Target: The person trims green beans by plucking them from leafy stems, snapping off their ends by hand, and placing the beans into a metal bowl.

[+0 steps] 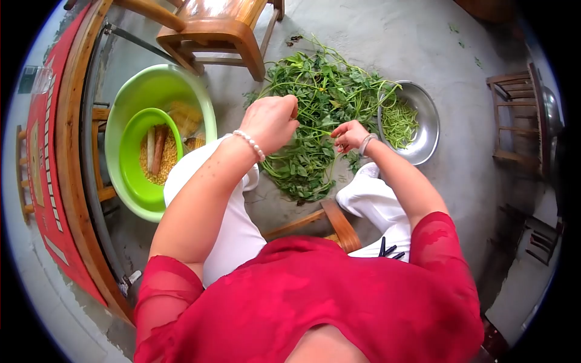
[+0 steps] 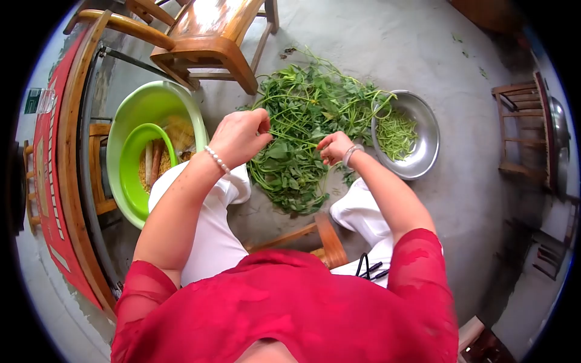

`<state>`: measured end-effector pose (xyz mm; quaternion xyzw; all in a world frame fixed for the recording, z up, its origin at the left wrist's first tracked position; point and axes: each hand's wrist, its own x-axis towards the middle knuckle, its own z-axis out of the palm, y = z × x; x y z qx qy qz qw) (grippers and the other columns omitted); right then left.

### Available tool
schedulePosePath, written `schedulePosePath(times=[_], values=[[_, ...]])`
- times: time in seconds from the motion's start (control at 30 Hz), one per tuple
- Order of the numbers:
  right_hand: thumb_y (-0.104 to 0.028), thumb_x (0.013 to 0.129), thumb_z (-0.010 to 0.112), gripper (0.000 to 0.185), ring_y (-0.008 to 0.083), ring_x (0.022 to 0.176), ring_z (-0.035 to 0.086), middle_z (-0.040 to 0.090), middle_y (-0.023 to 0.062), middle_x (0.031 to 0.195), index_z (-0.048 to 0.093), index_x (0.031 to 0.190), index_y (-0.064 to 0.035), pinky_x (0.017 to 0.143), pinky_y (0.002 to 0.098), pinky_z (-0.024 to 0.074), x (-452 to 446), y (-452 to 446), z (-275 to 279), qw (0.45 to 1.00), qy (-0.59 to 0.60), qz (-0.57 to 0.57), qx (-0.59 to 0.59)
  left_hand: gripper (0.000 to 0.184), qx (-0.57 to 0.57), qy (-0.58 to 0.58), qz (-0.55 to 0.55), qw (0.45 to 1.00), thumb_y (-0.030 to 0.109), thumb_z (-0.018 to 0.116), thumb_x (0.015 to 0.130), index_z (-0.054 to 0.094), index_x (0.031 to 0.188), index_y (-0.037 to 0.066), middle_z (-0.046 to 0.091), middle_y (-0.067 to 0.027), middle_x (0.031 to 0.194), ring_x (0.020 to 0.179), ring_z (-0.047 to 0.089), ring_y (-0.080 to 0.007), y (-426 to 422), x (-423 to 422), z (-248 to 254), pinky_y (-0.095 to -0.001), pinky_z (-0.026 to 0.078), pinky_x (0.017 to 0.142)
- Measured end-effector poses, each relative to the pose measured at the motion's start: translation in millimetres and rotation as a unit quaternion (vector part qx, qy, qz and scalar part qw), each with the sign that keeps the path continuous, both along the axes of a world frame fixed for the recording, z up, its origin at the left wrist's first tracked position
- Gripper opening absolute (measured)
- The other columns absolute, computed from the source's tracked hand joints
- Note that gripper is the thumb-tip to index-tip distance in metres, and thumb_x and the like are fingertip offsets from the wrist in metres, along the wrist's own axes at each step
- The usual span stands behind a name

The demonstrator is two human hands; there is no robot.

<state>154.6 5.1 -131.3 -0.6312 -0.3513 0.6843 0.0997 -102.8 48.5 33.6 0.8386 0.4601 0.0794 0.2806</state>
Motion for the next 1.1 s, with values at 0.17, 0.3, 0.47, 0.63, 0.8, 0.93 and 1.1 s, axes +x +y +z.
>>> schedulePosePath(times=[0.17,0.3,0.47,0.63,0.8,0.93,1.1], values=[[-0.005,0.084,0.048,0.027,0.0166,0.051,0.061,0.062,0.0085,0.068,0.051,0.11,-0.0005,0.043,0.027,0.0501,0,-12,100,0.997,0.054,-0.05,0.025,0.013,0.032,-0.061,-0.007,0.998,0.012,0.06,0.072,0.056,0.082,0.005,0.062,-0.0111,0.076,0.075,0.059,-0.029,-12,20,3,-0.0375,0.046,0.067],[-0.009,0.085,0.049,0.024,0.0104,0.041,0.053,0.057,0.0044,0.061,0.051,0.109,-0.0021,0.035,0.0233,0.0412,0,-23,138,0.987,0.028,-0.06,0.148,0.027,0.055,-0.087,-0.041,0.994,0.013,0.061,0.07,0.057,0.096,0.007,0.06,-0.0114,0.097,0.09,0.057,-0.0274,-22,39,4,-0.0362,0.045,0.078],[-0.006,0.085,0.049,0.019,0.008,0.038,0.048,0.056,0.0043,0.06,0.053,0.103,-0.0003,0.035,0.0205,0.037,-9,-48,184,0.959,0.054,-0.103,0.259,0.053,0.045,-0.166,-0.108,0.979,0.019,0.066,0.069,0.047,0.117,0.007,0.053,-0.0131,0.115,0.107,0.049,-0.0283,-35,65,-3,-0.0355,0.04,0.09],[-0.005,0.086,0.047,0.018,0.0098,0.041,0.049,0.057,0.0065,0.062,0.055,0.101,0.0009,0.037,0.0208,0.0399,-8,-72,217,0.914,0.083,-0.211,0.335,0.02,-0.081,-0.143,-0.102,0.981,0.024,0.056,0.082,0.06,0.089,0.006,0.062,-0.0121,0.075,0.071,0.059,-0.0252,-32,76,-3,-0.0343,0.045,0.065],[-0.006,0.086,0.048,0.015,0.0118,0.04,0.048,0.056,0.0067,0.062,0.057,0.097,-0.0005,0.036,0.0228,0.0399,45,-67,194,0.79,-0.067,-0.322,0.517,0.021,-0.262,-0.186,-0.004,0.947,0.02,0.054,0.087,0.064,0.083,0.001,0.055,0.0017,0.062,0.059,0.048,-0.0041,-19,65,-1,-0.0208,0.039,0.054],[-0.009,0.087,0.049,0.016,0.0121,0.044,0.053,0.058,0.0066,0.063,0.058,0.098,-0.0014,0.037,0.0231,0.0413,63,-67,195,0.805,0.07,-0.478,0.346,0.02,-0.272,-0.23,0.006,0.934,0.018,0.056,0.086,0.064,0.087,0.0,0.056,0.0026,0.068,0.063,0.046,-0.0025,-10,60,-17,-0.0185,0.038,0.057],[-0.014,0.072,0.062,0.03,0.0284,0.107,0.051,0.055,0.0161,0.114,0.062,0.1,-0.0041,0.092,0.0357,0.0393,44,-61,177,0.731,-0.395,-0.047,0.554,0.018,-0.251,-0.165,-0.007,0.954,0.016,0.057,0.084,0.062,0.084,-0.001,0.051,0.0053,0.063,0.057,0.042,-0.0021,-16,65,-4,-0.0192,0.035,0.05]])
